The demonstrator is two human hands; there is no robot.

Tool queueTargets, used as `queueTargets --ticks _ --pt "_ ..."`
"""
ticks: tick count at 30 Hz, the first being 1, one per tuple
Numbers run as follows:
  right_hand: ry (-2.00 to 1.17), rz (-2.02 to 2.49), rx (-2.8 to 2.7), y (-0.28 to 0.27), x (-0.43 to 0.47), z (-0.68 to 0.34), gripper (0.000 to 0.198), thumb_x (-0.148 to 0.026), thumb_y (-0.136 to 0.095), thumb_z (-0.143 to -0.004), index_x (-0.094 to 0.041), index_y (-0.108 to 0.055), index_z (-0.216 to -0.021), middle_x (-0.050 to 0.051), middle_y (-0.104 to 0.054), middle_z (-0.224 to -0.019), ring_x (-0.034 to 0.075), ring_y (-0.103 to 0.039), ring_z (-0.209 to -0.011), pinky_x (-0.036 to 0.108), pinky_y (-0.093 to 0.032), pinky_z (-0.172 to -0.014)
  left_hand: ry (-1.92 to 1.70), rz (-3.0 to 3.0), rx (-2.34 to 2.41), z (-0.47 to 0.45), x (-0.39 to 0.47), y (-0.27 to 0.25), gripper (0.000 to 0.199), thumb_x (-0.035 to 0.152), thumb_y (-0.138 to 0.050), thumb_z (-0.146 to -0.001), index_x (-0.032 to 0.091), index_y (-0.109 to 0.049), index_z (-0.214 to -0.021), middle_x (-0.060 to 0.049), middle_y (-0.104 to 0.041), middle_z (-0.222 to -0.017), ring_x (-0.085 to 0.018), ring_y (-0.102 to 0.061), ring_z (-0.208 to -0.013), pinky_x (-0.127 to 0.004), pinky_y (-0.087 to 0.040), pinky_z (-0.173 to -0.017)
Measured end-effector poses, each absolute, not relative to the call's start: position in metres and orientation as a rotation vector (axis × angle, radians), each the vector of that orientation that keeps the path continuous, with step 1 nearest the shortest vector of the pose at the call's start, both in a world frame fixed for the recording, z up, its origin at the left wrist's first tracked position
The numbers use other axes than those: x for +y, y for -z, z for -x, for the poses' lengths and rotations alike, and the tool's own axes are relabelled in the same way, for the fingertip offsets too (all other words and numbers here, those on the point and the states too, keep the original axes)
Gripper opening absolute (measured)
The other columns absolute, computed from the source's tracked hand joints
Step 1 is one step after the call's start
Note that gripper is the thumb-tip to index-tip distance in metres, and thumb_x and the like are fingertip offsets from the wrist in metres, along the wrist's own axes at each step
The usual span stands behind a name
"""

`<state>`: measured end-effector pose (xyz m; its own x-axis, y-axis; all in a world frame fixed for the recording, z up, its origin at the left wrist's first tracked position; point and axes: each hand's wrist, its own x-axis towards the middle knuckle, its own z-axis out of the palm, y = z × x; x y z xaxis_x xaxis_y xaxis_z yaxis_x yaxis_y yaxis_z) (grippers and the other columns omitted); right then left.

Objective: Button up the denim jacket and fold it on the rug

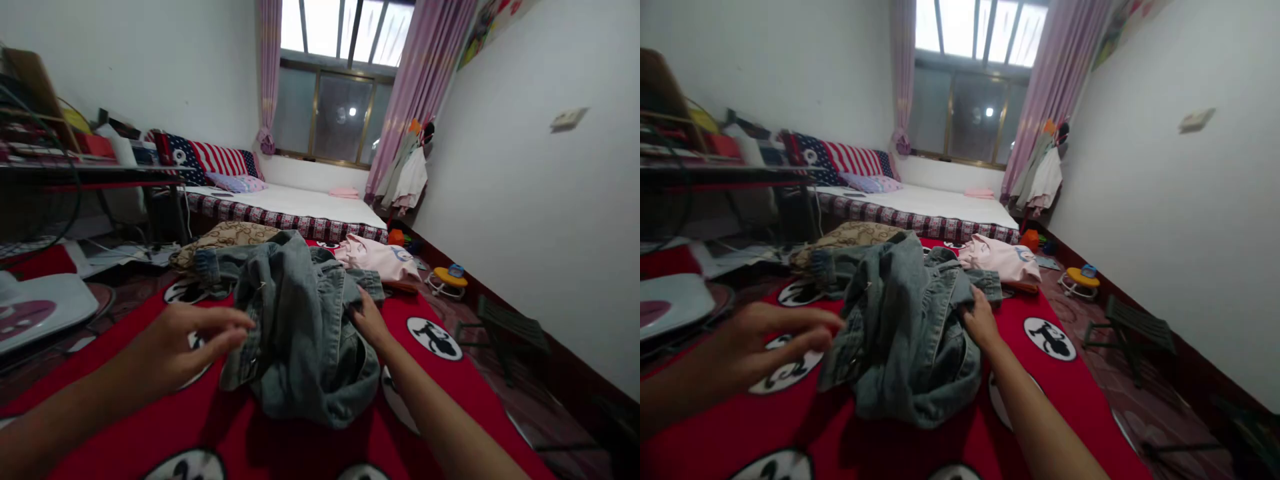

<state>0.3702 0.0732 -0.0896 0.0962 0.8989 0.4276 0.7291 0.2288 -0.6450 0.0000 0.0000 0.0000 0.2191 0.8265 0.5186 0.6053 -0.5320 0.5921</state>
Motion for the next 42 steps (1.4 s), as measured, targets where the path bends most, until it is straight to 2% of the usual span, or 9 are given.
queueTargets --ticks 2,5,10,15,21,32,37,39,42 --pt "-0.394 1.472 -1.724 0.104 0.087 -0.357 0.053 -0.035 -0.054 -0.082 -0.017 -0.052 -0.132 0.013 -0.055 -0.138 0.027 -0.049 -0.129 0.045 -0.037 -0.109 -1.247 -2.309 1.319 -0.022 0.030 -0.010 0.047 0.060 -0.058 -0.077 0.037 -0.068 -0.116 -0.003 -0.071 -0.111 -0.029 -0.067 -0.099 -0.040 -0.053 -0.087" --pt "-0.448 1.435 -1.712 0.118 0.080 -0.359 0.048 -0.035 -0.054 -0.081 -0.021 -0.055 -0.128 0.010 -0.059 -0.133 0.027 -0.052 -0.126 0.044 -0.041 -0.106 -1.142 -2.471 1.338 -0.056 0.081 0.011 0.079 0.064 -0.057 -0.077 0.028 -0.041 -0.146 -0.008 -0.043 -0.149 -0.033 -0.039 -0.137 -0.049 -0.032 -0.112" --pt "-0.531 1.371 -1.612 0.127 0.050 -0.371 0.050 -0.043 -0.046 -0.089 -0.021 -0.049 -0.133 0.011 -0.060 -0.131 0.027 -0.057 -0.121 0.041 -0.046 -0.100 -0.954 -2.473 1.535 -0.092 0.120 0.080 0.077 0.064 -0.044 -0.085 0.028 -0.027 -0.152 -0.011 -0.023 -0.159 -0.034 -0.019 -0.146 -0.061 -0.021 -0.112" --pt "-0.601 1.391 -1.525 0.136 0.036 -0.365 0.055 -0.041 -0.047 -0.088 -0.021 -0.043 -0.140 0.012 -0.052 -0.140 0.028 -0.049 -0.130 0.043 -0.040 -0.108 -1.137 -2.466 1.562 -0.093 0.116 0.100 0.062 0.052 -0.036 -0.093 0.031 -0.026 -0.151 -0.006 -0.027 -0.158 -0.028 -0.022 -0.145 -0.053 -0.026 -0.113" --pt "-0.722 1.333 -1.454 0.139 0.030 -0.362 0.060 -0.040 -0.048 -0.089 -0.019 -0.037 -0.144 0.012 -0.045 -0.147 0.026 -0.041 -0.136 0.044 -0.032 -0.113 -1.185 -2.487 1.569 -0.091 0.116 0.102 0.061 0.050 -0.038 -0.094 0.030 -0.027 -0.150 -0.005 -0.028 -0.157 -0.028 -0.025 -0.145 -0.050 -0.028 -0.114" --pt "-0.596 1.327 -1.402 0.134 0.036 -0.367 0.056 -0.047 -0.054 -0.087 -0.018 -0.046 -0.134 0.014 -0.061 -0.128 0.026 -0.058 -0.117 0.040 -0.046 -0.099 -1.223 -2.459 1.607 -0.098 0.110 0.099 0.056 0.045 -0.040 -0.095 0.026 -0.031 -0.148 -0.007 -0.031 -0.156 -0.026 -0.026 -0.144 -0.051 -0.028 -0.113" --pt "-0.419 1.456 -1.327 0.122 0.040 -0.364 0.073 -0.054 -0.060 -0.076 -0.013 -0.046 -0.135 0.019 -0.063 -0.121 0.031 -0.062 -0.108 0.043 -0.050 -0.088 -1.580 -2.201 1.700 -0.098 0.104 0.095 0.069 0.032 -0.058 -0.085 0.018 -0.031 -0.147 -0.014 -0.017 -0.159 -0.029 -0.023 -0.145 -0.046 -0.027 -0.116" --pt "-0.426 1.541 -1.297 0.119 0.041 -0.363 0.069 -0.055 -0.060 -0.071 -0.012 -0.056 -0.124 0.018 -0.068 -0.109 0.032 -0.064 -0.098 0.043 -0.050 -0.080 -1.634 -2.080 1.737 -0.096 0.104 0.095 0.077 0.025 -0.061 -0.079 0.014 -0.028 -0.148 -0.017 -0.028 -0.155 -0.030 -0.030 -0.142 -0.046 -0.030 -0.115" --pt "-0.517 1.560 -1.215 0.112 0.040 -0.360 0.046 -0.051 -0.061 -0.061 -0.013 -0.067 -0.086 0.012 -0.070 -0.077 0.028 -0.063 -0.074 0.037 -0.048 -0.065 -1.512 -2.019 1.707 -0.088 0.109 0.093 0.074 0.018 -0.058 -0.073 0.013 -0.036 -0.143 -0.016 -0.056 -0.132 -0.030 -0.050 -0.125 -0.044 -0.041 -0.107"
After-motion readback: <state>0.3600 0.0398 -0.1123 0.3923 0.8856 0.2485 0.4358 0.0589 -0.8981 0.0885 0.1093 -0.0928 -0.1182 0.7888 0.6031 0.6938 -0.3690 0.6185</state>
